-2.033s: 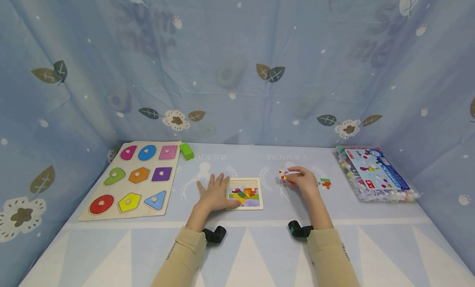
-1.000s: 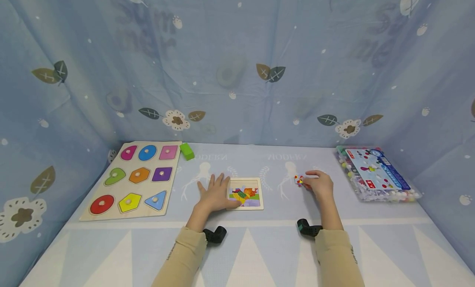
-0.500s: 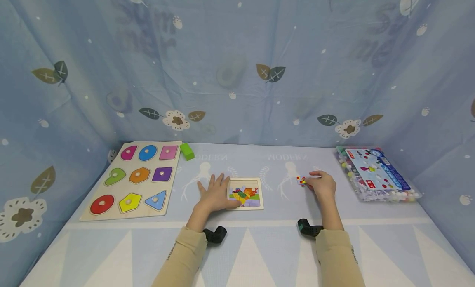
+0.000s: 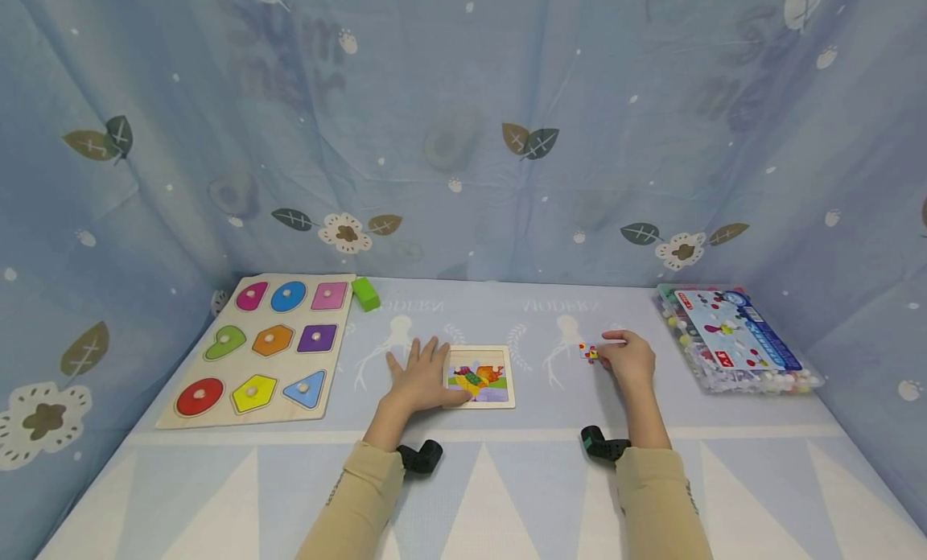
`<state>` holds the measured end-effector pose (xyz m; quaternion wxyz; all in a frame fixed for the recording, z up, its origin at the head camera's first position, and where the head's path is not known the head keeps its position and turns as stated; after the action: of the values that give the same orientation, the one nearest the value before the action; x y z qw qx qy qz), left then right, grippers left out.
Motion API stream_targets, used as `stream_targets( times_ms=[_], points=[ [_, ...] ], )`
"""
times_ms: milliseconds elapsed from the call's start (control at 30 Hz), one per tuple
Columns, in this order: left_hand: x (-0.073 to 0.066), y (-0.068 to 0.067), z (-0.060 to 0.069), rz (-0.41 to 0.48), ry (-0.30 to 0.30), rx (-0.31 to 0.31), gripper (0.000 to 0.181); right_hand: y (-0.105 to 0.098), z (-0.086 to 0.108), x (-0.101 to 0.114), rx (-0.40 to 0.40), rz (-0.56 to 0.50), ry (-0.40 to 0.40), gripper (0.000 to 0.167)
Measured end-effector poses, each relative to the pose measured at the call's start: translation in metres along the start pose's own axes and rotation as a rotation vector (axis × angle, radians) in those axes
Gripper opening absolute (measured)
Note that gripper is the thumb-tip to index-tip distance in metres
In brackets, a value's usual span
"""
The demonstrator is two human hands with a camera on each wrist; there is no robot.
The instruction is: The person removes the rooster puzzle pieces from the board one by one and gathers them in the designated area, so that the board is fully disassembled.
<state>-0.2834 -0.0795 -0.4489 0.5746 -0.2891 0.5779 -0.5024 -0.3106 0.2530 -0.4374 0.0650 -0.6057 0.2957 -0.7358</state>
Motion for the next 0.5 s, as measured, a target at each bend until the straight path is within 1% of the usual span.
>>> stream_targets(
  times_ms=[67, 167, 233, 367, 500],
  points=[
    [0.0, 0.0, 0.0, 0.004, 0.007, -0.004, 0.099, 0.001, 0.001, 0.003, 0.01, -0.027, -0.01, 0.031],
    [-0.001, 0.0, -0.001, 0.015, 0.044, -0.022, 0.095, 0.004, 0.003, 0.008, 0.029, -0.074, -0.016, 0.033],
    [-0.003, -0.001, -0.002, 0.015, 0.085, -0.036, 0.09, 0.007, 0.004, 0.009, 0.049, -0.118, -0.016, 0.034],
    [-0.008, -0.001, -0.002, 0.01, 0.181, -0.056, 0.072, 0.015, 0.005, 0.011, 0.113, -0.219, -0.014, 0.036],
    [-0.012, 0.0, -0.001, 0.024, 0.237, -0.056, 0.059, 0.026, 0.006, 0.015, 0.169, -0.293, -0.005, 0.038]
  ],
)
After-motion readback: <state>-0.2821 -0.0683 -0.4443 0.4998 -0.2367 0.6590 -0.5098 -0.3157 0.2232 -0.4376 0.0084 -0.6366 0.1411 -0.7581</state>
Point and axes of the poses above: each hand's wrist, its own z-axis away from the middle knuckle, its own y-axis out of the palm, x = y × z, the point moved 6 cm from there along -z, towards the middle knuckle, and after that the axes turned 2 degrees about x, right-handed, at the moved point
